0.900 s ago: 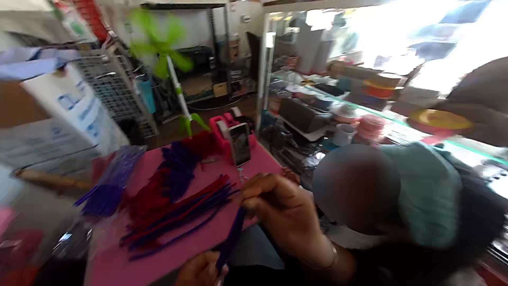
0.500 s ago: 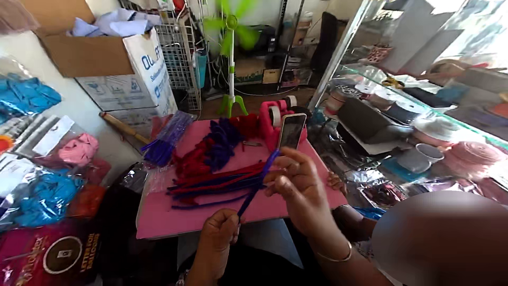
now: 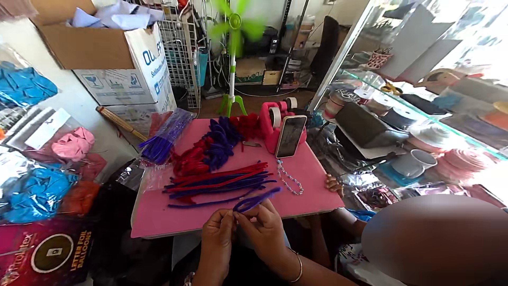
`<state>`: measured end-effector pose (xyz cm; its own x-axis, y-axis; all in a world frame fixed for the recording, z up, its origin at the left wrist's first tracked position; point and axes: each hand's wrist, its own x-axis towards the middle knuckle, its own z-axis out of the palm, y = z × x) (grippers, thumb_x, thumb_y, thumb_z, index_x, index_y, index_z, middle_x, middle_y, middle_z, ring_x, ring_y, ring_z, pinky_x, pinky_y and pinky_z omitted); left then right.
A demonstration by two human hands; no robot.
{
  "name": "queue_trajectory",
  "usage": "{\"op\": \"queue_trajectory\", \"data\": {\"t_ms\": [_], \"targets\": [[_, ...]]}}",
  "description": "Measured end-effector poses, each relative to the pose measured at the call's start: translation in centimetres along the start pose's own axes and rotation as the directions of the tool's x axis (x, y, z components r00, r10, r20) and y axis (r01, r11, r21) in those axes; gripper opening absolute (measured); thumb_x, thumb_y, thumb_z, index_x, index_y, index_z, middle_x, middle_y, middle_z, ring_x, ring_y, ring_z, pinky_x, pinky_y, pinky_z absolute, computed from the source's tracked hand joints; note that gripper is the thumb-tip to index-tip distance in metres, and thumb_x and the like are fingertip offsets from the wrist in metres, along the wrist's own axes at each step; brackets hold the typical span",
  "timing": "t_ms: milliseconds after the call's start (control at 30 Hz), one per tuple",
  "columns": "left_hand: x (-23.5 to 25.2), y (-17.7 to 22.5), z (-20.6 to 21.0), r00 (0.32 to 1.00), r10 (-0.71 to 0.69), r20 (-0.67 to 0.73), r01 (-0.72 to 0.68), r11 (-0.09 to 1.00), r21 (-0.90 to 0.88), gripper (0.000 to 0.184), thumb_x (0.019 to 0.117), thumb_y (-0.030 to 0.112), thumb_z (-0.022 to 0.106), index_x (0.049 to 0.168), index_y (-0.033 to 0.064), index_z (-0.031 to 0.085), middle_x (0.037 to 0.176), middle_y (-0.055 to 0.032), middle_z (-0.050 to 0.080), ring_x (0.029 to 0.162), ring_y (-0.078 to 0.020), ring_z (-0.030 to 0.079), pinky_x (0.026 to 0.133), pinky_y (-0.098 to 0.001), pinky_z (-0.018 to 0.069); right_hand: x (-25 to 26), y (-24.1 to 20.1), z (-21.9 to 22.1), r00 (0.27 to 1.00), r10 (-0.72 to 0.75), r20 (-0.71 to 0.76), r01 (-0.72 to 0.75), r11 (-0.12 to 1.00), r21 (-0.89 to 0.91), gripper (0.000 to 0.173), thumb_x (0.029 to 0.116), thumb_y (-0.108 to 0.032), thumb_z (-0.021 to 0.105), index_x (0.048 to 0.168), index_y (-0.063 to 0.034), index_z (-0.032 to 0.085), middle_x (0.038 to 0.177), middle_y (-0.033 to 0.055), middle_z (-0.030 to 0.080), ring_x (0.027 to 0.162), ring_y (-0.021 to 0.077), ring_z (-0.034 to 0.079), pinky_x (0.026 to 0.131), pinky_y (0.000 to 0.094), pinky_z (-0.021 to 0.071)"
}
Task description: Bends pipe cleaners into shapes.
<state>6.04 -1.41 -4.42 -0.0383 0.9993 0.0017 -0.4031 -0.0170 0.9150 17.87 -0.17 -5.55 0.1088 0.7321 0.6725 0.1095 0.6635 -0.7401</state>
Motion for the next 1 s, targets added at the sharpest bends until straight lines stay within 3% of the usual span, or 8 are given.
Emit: {"op": "queue_trajectory", "data": {"t_ms": [133, 233, 300, 400, 467, 567, 833, 1000], "targets": [[-0.1, 0.5, -0.2, 0.994, -0.103, 0.036, 0.103, 0.995, 0.004, 0.024, 0.1004, 0.007, 0.050, 0.083, 0.0119, 0.067, 0.063, 0.0080, 0.059, 0.051, 0.0032, 0.051, 0.047, -0.0124, 0.0419, -0.2, 0.6, -0.9, 0.951, -0.303, 0.063, 0.299, 0.843, -0.446, 0.004, 0.0967, -0.021, 0.069, 0.100, -0.0184, 0.070, 0.122, 0.0000, 0.057, 0.115, 0.0049, 0.054, 0.097, 0.0168, 0.0460], [0.7, 1.3, -2.0, 0.968, -0.180, 0.177, 0.160, 0.980, 0.122, 0.021, 0.1003, 0.010, 0.054, 0.086, 0.0115, 0.069, 0.067, 0.0074, 0.063, 0.055, 0.0029, 0.054, 0.050, -0.0123, 0.0441, 0.6, -0.4, -2.4, 0.890, -0.345, 0.297, 0.453, 0.597, -0.662, 0.004, 0.1017, -0.029, 0.060, 0.102, -0.0284, 0.064, 0.136, -0.0065, 0.057, 0.144, 0.0178, 0.036, 0.118, 0.0382, 0.0251], [1.0, 1.9, -3.5, 0.931, -0.152, 0.332, 0.073, 0.968, 0.241, 0.015, 0.0992, 0.013, 0.059, 0.089, 0.0125, 0.070, 0.074, 0.0095, 0.066, 0.062, 0.0039, 0.058, 0.057, -0.0127, 0.0477, 1.3, -1.3, -3.3, 0.854, -0.257, 0.452, 0.507, 0.603, -0.615, 0.010, 0.1043, -0.026, 0.054, 0.099, -0.0246, 0.063, 0.123, -0.0084, 0.070, 0.135, 0.0142, 0.052, 0.120, 0.0456, 0.0254], [1.2, 2.8, -5.3, 0.812, -0.135, 0.568, -0.068, 0.944, 0.322, 0.015, 0.1016, 0.020, 0.061, 0.103, 0.0127, 0.073, 0.086, 0.0107, 0.071, 0.073, 0.0055, 0.062, 0.067, -0.0131, 0.0510, 1.7, -1.9, -4.5, 0.795, -0.185, 0.578, 0.477, 0.780, -0.406, 0.014, 0.1058, -0.019, 0.052, 0.100, -0.0144, 0.064, 0.101, -0.0009, 0.072, 0.102, 0.0121, 0.068, 0.114, 0.0399, 0.0408], [1.2, 3.2, -6.0, 0.752, -0.155, 0.641, -0.100, 0.934, 0.343, 0.016, 0.1019, 0.019, 0.061, 0.109, 0.0104, 0.072, 0.092, 0.0089, 0.073, 0.078, 0.0042, 0.065, 0.071, -0.0149, 0.0539, 1.6, -2.6, -5.1, 0.772, -0.169, 0.613, 0.446, 0.831, -0.333, 0.013, 0.1042, -0.017, 0.054, 0.100, -0.0115, 0.065, 0.099, 0.0032, 0.071, 0.097, 0.0160, 0.068, 0.096, 0.0337, 0.0521], [0.8, 3.5, -6.0, 0.766, -0.192, 0.614, -0.089, 0.913, 0.397, 0.011, 0.0991, 0.011, 0.062, 0.104, 0.0073, 0.071, 0.089, 0.0066, 0.073, 0.078, 0.0008, 0.067, 0.073, -0.0188, 0.0572, 1.1, -3.1, -5.5, 0.742, -0.160, 0.651, 0.458, 0.830, -0.318, 0.011, 0.1025, -0.013, 0.057, 0.101, -0.0112, 0.068, 0.099, 0.0048, 0.071, 0.091, 0.0186, 0.067, 0.078, 0.0309, 0.0555], [0.6, 4.6, -6.5, 0.711, -0.368, 0.599, -0.208, 0.704, 0.679, 0.018, 0.0956, 0.019, 0.066, 0.096, 0.0030, 0.073, 0.079, -0.0015, 0.071, 0.067, -0.0032, 0.065, 0.064, -0.0227, 0.0550, -0.7, -2.2, -5.8, 0.643, -0.168, 0.747, 0.480, 0.848, -0.223, 0.016, 0.1015, -0.004, 0.057, 0.104, -0.0069, 0.072, 0.098, 0.0077, 0.075, 0.096, 0.0196, 0.072, 0.087, 0.0304, 0.0581], [0.4, 4.7, -6.6, 0.607, -0.409, 0.681, -0.131, 0.794, 0.594, 0.015, 0.0984, 0.015, 0.064, 0.097, 0.0016, 0.071, 0.079, 0.0022, 0.070, 0.066, 0.0017, 0.062, 0.062, -0.0171, 0.0524, -0.5, -2.5, -5.9, 0.630, -0.189, 0.753, 0.402, 0.909, -0.108, 0.016, 0.1025, -0.005, 0.056, 0.101, -0.0027, 0.072, 0.097, 0.0111, 0.074, 0.097, 0.0212, 0.072, 0.089, 0.0299, 0.0573]]}}
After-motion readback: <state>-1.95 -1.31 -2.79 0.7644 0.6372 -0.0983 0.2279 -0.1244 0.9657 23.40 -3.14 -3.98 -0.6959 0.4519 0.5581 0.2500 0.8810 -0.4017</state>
